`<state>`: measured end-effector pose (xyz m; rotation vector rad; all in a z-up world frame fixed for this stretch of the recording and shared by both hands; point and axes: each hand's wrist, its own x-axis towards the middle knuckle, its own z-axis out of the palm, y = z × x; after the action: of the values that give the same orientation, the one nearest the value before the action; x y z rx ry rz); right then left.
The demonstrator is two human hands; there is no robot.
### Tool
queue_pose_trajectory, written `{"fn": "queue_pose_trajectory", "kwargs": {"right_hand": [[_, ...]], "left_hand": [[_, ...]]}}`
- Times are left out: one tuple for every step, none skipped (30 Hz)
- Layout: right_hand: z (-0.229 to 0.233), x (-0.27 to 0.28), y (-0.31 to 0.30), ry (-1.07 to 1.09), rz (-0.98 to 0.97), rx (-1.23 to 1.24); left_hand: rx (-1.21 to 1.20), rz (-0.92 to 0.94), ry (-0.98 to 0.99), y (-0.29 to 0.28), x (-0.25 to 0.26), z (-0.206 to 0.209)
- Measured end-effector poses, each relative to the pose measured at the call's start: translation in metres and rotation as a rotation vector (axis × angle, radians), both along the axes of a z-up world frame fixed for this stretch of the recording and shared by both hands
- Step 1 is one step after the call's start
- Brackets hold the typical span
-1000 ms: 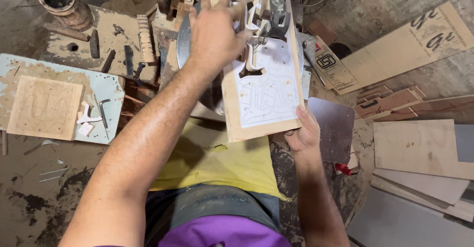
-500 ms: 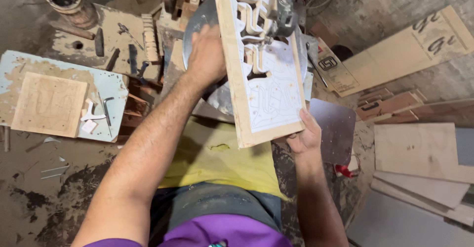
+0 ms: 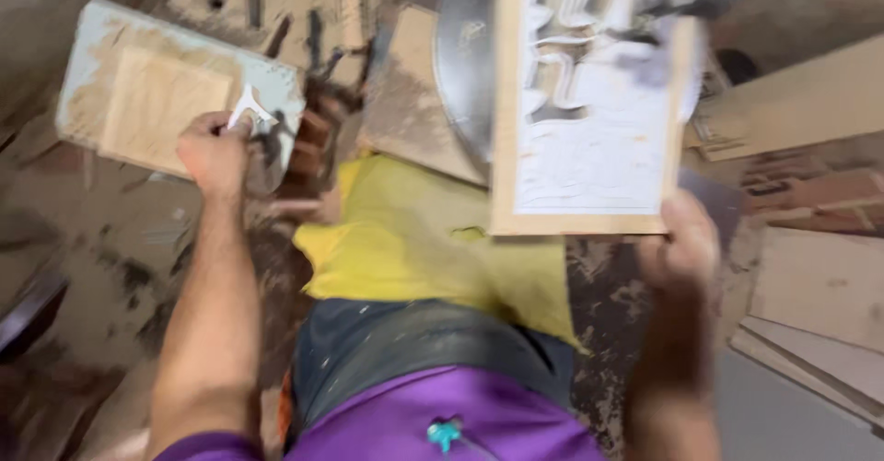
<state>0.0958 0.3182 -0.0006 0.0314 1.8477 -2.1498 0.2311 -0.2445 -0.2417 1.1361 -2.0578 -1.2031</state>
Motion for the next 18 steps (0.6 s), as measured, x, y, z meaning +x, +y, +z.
{"fn": "queue_pose_trajectory", "kwargs": {"right_hand": [[-0.002, 0.002, 0.004, -0.006, -0.018, 0.016], [-0.004, 0.004, 0.012, -0.011, -0.036, 0.032], [-0.005, 0.002, 0.022, 0.001, -0.061, 0.048], [-0.007, -0.002, 0.034, 0.013, -0.085, 0.063], [-0.01, -0.006, 0.046, 0.033, -0.119, 0.079], [-0.014, -0.01, 0.058, 0.068, -0.07, 0.03], [-0.017, -0.014, 0.071, 0.081, -0.062, 0.009], [-0.019, -0.017, 0.082, 0.095, -0.053, -0.011], [-0.019, -0.02, 0.093, 0.093, -0.088, -0.008], [-0.021, -0.022, 0.1, 0.107, -0.106, 0.05], [-0.023, -0.024, 0.104, 0.124, -0.127, 0.106], [-0.02, -0.027, 0.109, 0.157, -0.13, 0.218], [-0.019, -0.029, 0.11, 0.172, -0.13, 0.271], [-0.018, -0.03, 0.111, 0.186, -0.131, 0.325], [-0.014, -0.034, 0.11, 0.186, -0.128, 0.324], [-0.008, -0.035, 0.108, 0.188, -0.127, 0.324], [0.0, -0.036, 0.102, 0.196, -0.13, 0.323], [0.008, -0.038, 0.092, 0.206, -0.134, 0.324]], "left_hand": [[-0.009, 0.053, -0.087, -0.011, 0.023, -0.022], [-0.022, 0.09, -0.187, -0.017, 0.043, -0.035], [-0.034, 0.121, -0.269, -0.022, 0.052, -0.046], [-0.062, 0.151, -0.344, -0.02, 0.062, -0.057], [-0.088, 0.173, -0.411, -0.024, 0.066, -0.065], [-0.019, 0.183, -0.452, -0.031, 0.067, -0.069], [0.055, 0.186, -0.496, -0.029, 0.065, -0.074], [0.131, 0.188, -0.54, -0.027, 0.062, -0.077], [0.157, 0.234, -0.486, -0.026, 0.056, -0.08], [0.184, 0.28, -0.433, -0.025, 0.049, -0.082], [0.208, 0.324, -0.375, -0.027, 0.043, -0.083], [0.058, 0.347, -0.382, -0.03, 0.039, -0.085], [-0.093, 0.366, -0.387, -0.031, 0.035, -0.088], [-0.244, 0.383, -0.391, -0.031, 0.034, -0.09], [-0.16, 0.4, -0.371, -0.03, 0.034, -0.093], [-0.075, 0.416, -0.351, -0.03, 0.034, -0.093], [0.01, 0.429, -0.325, -0.032, 0.032, -0.092], [-0.006, 0.409, -0.3, -0.033, 0.033, -0.089]]}}
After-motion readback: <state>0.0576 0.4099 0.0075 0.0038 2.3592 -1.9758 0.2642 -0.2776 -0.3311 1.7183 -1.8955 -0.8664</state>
